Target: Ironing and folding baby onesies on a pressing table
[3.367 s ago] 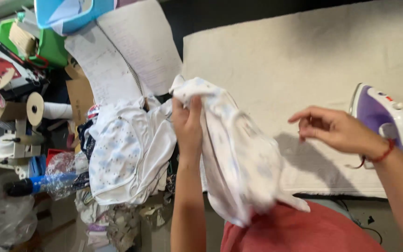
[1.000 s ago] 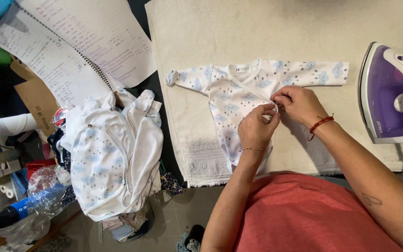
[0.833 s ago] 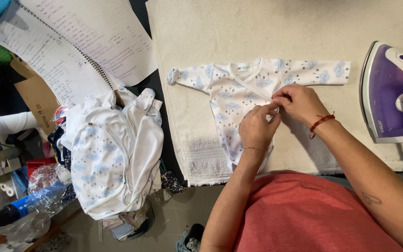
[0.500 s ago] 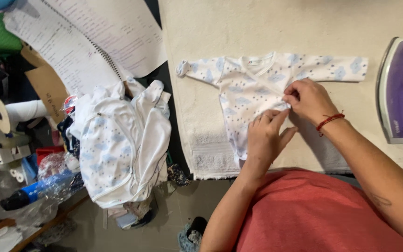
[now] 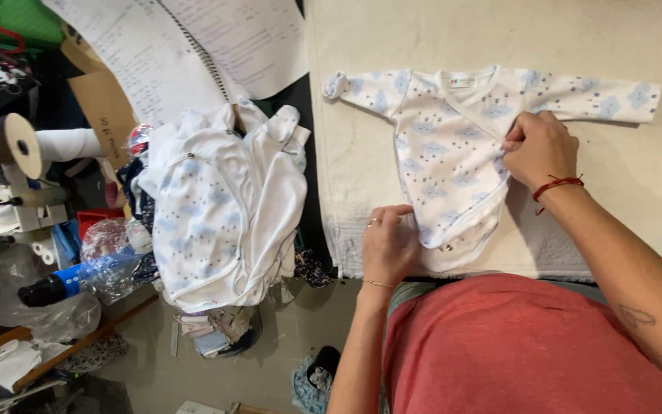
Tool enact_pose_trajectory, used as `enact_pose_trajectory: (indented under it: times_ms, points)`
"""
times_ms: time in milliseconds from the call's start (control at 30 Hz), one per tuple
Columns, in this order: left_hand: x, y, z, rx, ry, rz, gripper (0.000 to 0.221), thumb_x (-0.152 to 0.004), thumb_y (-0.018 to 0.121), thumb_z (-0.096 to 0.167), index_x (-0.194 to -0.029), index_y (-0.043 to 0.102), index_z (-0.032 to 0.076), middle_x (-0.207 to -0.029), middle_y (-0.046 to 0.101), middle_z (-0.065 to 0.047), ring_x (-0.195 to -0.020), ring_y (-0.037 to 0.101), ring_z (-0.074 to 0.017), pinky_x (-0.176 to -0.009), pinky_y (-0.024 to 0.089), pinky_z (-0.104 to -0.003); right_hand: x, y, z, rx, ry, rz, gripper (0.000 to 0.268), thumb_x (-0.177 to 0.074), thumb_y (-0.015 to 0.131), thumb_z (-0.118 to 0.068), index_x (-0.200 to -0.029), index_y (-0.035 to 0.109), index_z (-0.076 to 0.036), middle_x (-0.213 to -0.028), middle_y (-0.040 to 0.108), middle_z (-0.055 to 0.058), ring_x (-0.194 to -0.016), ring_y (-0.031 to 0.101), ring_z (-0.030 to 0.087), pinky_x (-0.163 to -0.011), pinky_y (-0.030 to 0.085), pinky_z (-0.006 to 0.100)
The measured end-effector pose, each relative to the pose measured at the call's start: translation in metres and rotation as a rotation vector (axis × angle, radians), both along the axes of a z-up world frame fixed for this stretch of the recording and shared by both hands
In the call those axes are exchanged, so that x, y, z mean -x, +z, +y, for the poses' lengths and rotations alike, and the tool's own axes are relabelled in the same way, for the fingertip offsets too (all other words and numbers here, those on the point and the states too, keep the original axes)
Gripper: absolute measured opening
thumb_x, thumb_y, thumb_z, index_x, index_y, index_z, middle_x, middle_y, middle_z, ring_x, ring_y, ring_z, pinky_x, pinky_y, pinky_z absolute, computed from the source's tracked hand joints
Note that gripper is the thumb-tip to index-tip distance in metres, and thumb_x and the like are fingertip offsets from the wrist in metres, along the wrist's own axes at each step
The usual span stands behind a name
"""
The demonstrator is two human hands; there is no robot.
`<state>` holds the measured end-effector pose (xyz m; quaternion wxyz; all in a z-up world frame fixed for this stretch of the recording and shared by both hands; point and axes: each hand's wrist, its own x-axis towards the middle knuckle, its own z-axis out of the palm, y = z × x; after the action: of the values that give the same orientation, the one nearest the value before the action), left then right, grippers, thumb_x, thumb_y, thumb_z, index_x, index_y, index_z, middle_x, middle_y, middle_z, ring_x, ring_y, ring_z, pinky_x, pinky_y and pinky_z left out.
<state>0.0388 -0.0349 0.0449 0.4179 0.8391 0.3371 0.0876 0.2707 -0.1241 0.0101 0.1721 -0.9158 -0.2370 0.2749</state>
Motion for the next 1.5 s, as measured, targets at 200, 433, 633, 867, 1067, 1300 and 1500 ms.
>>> enact_pose_trajectory:
  times_ms: [200,433,633,867,1067,1300,1500]
  points:
    - [-0.012,0.003,-0.012,-0.126,0.046,0.112,0.036,-0.059,0.068,0.022,-0.090,0.050,0.013,-0.083,0.045,-0.009,-0.072,0.046,-0.0248,-0.056,0.039,-0.035,0.011,0.048,-0.006,-0.033,0.044,0.115,0.011,-0.081,0.060,-0.009,-0.075,0.055,-0.003,-0.089,0.059,0.011,-0.083,0.053,0.025,-0.070,0.043,0.039]
    - [-0.020,-0.014,-0.013,-0.355,-0.004,0.215,0.014,-0.073,0.045,0.004,-0.086,0.048,0.004,-0.077,0.050,-0.011,-0.068,0.049,-0.0291,-0.055,0.038,-0.039,0.081,0.055,-0.069,-0.322,0.348,0.251,0.012,-0.071,0.065,-0.024,-0.075,0.065,-0.013,-0.083,0.063,0.001,-0.074,0.057,0.012,-0.070,0.044,0.022]
    - [0.004,0.017,0.004,0.117,0.050,0.360,0.014,-0.085,0.041,0.022,-0.078,0.049,0.012,-0.069,0.052,0.001,-0.059,0.046,-0.0115,-0.057,0.038,-0.026,0.100,0.038,-0.059,-0.528,0.367,0.263,0.045,-0.076,0.054,-0.003,-0.119,0.039,-0.005,-0.103,0.053,0.016,-0.068,0.063,0.020,-0.067,0.056,0.027]
    - [0.028,0.004,0.008,-0.398,0.046,-0.009,0.015,-0.074,0.057,0.010,-0.086,0.049,0.006,-0.074,0.050,-0.006,-0.063,0.044,-0.0147,-0.051,0.035,-0.024,0.100,0.059,-0.049,-0.295,0.090,0.214,0.042,-0.073,0.058,-0.007,-0.114,0.047,-0.010,-0.092,0.052,0.005,-0.075,0.052,0.014,-0.067,0.041,0.026]
    - [0.007,0.011,0.027,-0.103,-0.074,0.126,0.045,-0.058,0.051,0.020,-0.103,0.050,0.016,-0.097,0.051,-0.007,-0.089,0.049,-0.0303,-0.069,0.038,-0.042,0.112,0.045,-0.051,-0.467,0.439,-0.104,0.016,-0.075,0.064,-0.022,-0.078,0.057,-0.007,-0.080,0.059,0.002,-0.075,0.055,0.016,-0.074,0.040,0.027]
    - [-0.005,-0.003,0.045,-0.235,-0.134,-0.009,0.015,-0.069,0.067,0.025,-0.083,0.061,0.024,-0.103,0.049,-0.008,-0.085,0.050,-0.0241,-0.071,0.036,-0.040,0.137,0.052,-0.023,-0.034,0.214,-0.175,0.048,-0.068,0.060,-0.058,-0.071,0.060,-0.011,-0.070,0.059,0.002,-0.068,0.055,0.017,-0.053,0.045,0.029]
    - [-0.027,0.031,0.069,0.136,-0.089,-0.254,0.008,-0.078,0.059,0.025,-0.076,0.059,0.017,-0.075,0.060,-0.002,-0.070,0.058,-0.0200,-0.067,0.043,-0.030,0.140,0.019,-0.016,-0.139,0.229,-0.156,0.020,-0.069,0.063,-0.030,-0.077,0.058,-0.013,-0.074,0.056,0.007,-0.080,0.058,0.027,-0.072,0.046,0.036]
